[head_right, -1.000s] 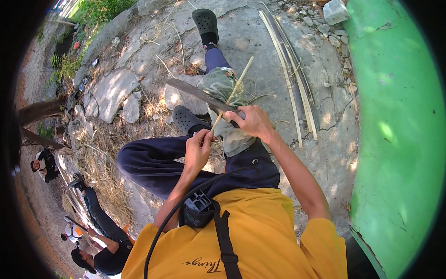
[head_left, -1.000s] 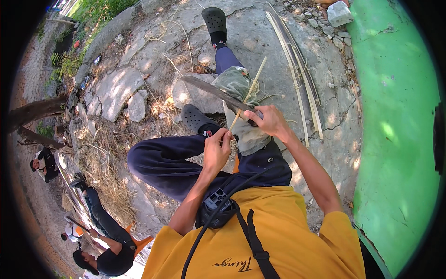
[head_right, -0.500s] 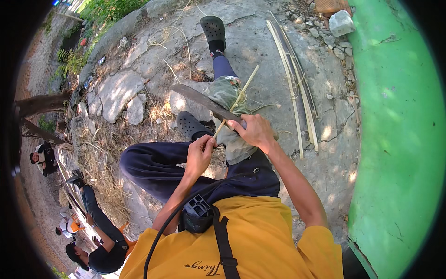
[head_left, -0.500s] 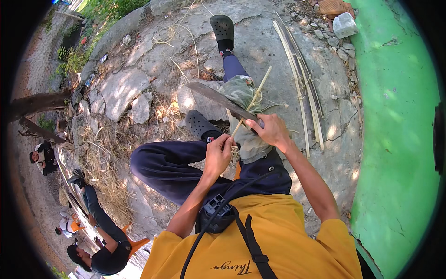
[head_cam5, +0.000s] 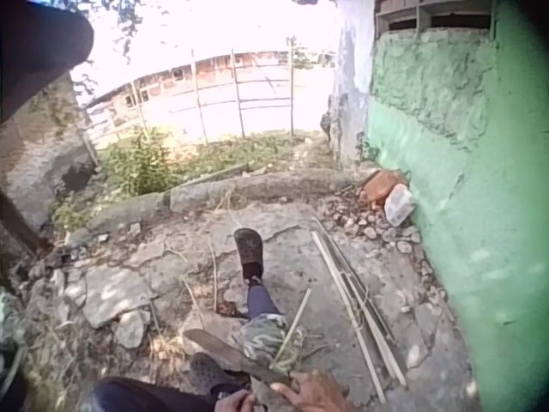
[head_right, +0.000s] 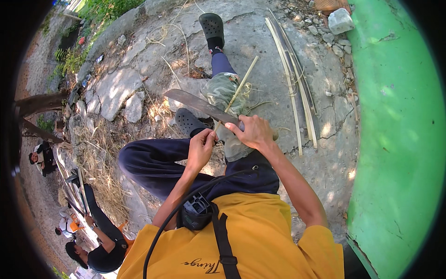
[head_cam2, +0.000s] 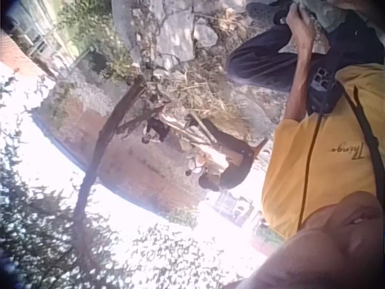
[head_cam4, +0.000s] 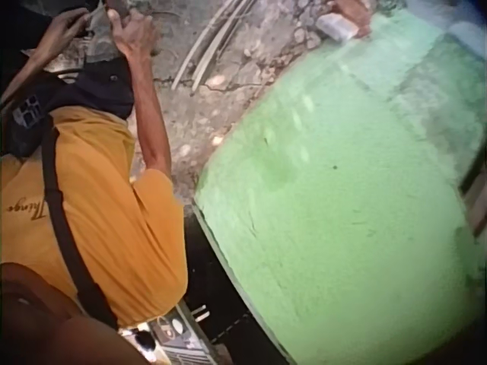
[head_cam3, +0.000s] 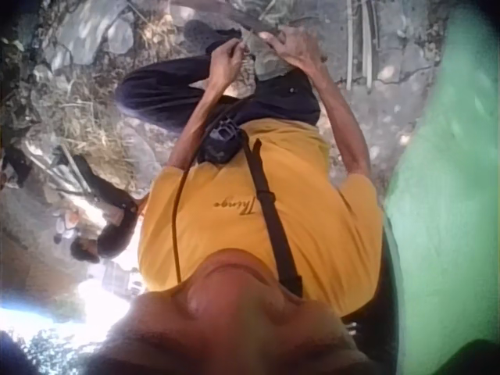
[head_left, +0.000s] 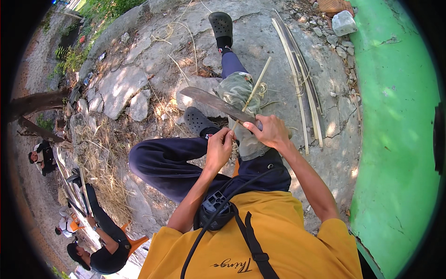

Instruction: The person scrapes a long piece of bamboo using a knife, holding the wood against their leg. They move the knife along the surface to smooth it, then check the bamboo and continue scraping the remaining sections.

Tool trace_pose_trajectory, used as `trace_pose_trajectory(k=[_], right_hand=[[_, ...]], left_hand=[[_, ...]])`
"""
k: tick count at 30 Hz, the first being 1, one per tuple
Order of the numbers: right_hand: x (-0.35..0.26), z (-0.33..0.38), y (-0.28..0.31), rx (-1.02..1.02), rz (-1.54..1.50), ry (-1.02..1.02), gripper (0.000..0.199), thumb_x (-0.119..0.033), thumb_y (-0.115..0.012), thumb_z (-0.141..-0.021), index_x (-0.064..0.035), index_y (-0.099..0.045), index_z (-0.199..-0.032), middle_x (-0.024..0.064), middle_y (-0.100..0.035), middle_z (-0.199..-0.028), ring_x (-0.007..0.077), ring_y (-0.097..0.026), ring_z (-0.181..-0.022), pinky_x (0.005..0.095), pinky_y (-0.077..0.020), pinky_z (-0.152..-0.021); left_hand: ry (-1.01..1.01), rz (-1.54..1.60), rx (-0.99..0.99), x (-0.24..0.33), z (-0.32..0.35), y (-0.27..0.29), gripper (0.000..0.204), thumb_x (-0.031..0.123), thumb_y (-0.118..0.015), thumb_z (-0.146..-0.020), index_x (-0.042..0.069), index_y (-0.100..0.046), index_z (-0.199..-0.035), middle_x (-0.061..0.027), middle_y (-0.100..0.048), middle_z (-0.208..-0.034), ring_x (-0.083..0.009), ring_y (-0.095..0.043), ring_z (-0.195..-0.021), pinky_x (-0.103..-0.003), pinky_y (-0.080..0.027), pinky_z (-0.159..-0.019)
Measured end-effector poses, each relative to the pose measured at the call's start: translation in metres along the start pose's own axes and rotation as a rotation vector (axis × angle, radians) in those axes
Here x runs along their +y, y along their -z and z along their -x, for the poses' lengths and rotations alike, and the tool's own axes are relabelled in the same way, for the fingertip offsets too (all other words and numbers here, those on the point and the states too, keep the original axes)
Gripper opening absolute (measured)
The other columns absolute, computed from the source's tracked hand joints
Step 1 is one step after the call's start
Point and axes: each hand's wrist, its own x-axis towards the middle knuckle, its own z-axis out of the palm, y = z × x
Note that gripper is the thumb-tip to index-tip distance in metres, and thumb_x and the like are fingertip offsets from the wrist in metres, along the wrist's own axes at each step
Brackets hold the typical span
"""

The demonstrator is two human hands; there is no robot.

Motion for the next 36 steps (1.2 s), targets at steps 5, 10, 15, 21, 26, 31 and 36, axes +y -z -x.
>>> trace_pose_trajectory(k=[5,10,15,21,26,31,36], right_hand=[[0.015,-0.020,0.007,-0.034,-0.148,-0.079,0.078,-0.075,-0.056,-0.094,-0.0002,-0.075,-0.084,0.0191,-0.066,-0.064,0.0407,-0.070,-0.067,0.0510,-0.0541,-0.066],[-0.004,-0.002,0.013,-0.125,-0.115,-0.079,0.077,-0.075,-0.057,-0.094,-0.0003,-0.074,-0.081,0.0193,-0.065,-0.062,0.0411,-0.070,-0.066,0.0510,-0.0539,-0.065],[0.012,-0.013,0.007,-0.077,-0.196,-0.088,0.078,-0.075,-0.058,-0.093,0.0006,-0.074,-0.081,0.0213,-0.065,-0.063,0.0429,-0.070,-0.066,0.0525,-0.0546,-0.067],[-0.003,-0.001,0.010,-0.072,-0.081,-0.023,0.077,-0.074,-0.059,-0.093,0.0006,-0.074,-0.082,0.0228,-0.066,-0.065,0.0420,-0.070,-0.066,0.0517,-0.0536,-0.066],[0.013,-0.017,0.009,-0.076,-0.196,-0.074,0.078,-0.075,-0.058,-0.094,0.0008,-0.074,-0.082,0.0223,-0.066,-0.064,0.0428,-0.069,-0.066,0.0512,-0.0532,-0.066],[-0.002,0.002,0.008,-0.050,-0.035,0.004,0.077,-0.073,-0.057,-0.096,0.0004,-0.074,-0.082,0.0204,-0.064,-0.062,0.0397,-0.068,-0.064,0.0490,-0.0509,-0.064],[0.017,-0.018,0.008,-0.032,-0.256,-0.078,0.078,-0.075,-0.059,-0.094,0.0006,-0.075,-0.085,0.0207,-0.064,-0.063,0.0400,-0.068,-0.065,0.0490,-0.0517,-0.065]], left_hand=[[0.034,0.082,-0.025,-0.006,0.030,0.011,0.029,0.018,-0.056,-0.109,0.000,-0.067,-0.089,0.0042,-0.046,-0.065,-0.0041,-0.039,-0.060,-0.026,-0.032,-0.055],[-0.006,0.002,0.005,-0.006,0.009,0.007,0.029,0.017,-0.056,-0.109,-0.002,-0.066,-0.089,0.0009,-0.047,-0.064,-0.0059,-0.041,-0.060,-0.028,-0.034,-0.054],[0.001,-0.007,-0.018,-0.007,0.014,0.006,0.028,0.017,-0.056,-0.109,-0.002,-0.065,-0.090,-0.0001,-0.051,-0.065,-0.0064,-0.043,-0.060,-0.029,-0.036,-0.056],[0.024,-0.014,-0.011,-0.005,0.009,0.007,0.029,0.019,-0.056,-0.109,-0.001,-0.065,-0.090,0.0000,-0.051,-0.066,-0.0070,-0.045,-0.061,-0.028,-0.037,-0.057],[0.048,-0.001,-0.018,0.005,0.024,0.010,0.029,0.019,-0.056,-0.109,-0.001,-0.065,-0.090,0.0004,-0.050,-0.066,-0.0069,-0.045,-0.061,-0.028,-0.037,-0.057],[0.053,0.003,-0.036,0.000,0.009,0.010,0.028,0.019,-0.056,-0.109,-0.001,-0.065,-0.090,0.0013,-0.050,-0.066,-0.0060,-0.044,-0.062,-0.027,-0.036,-0.057],[0.023,0.074,-0.029,-0.003,0.027,0.012,0.027,0.017,-0.057,-0.107,-0.001,-0.067,-0.091,-0.0028,-0.053,-0.062,-0.0083,-0.047,-0.057,-0.031,-0.039,-0.054]])
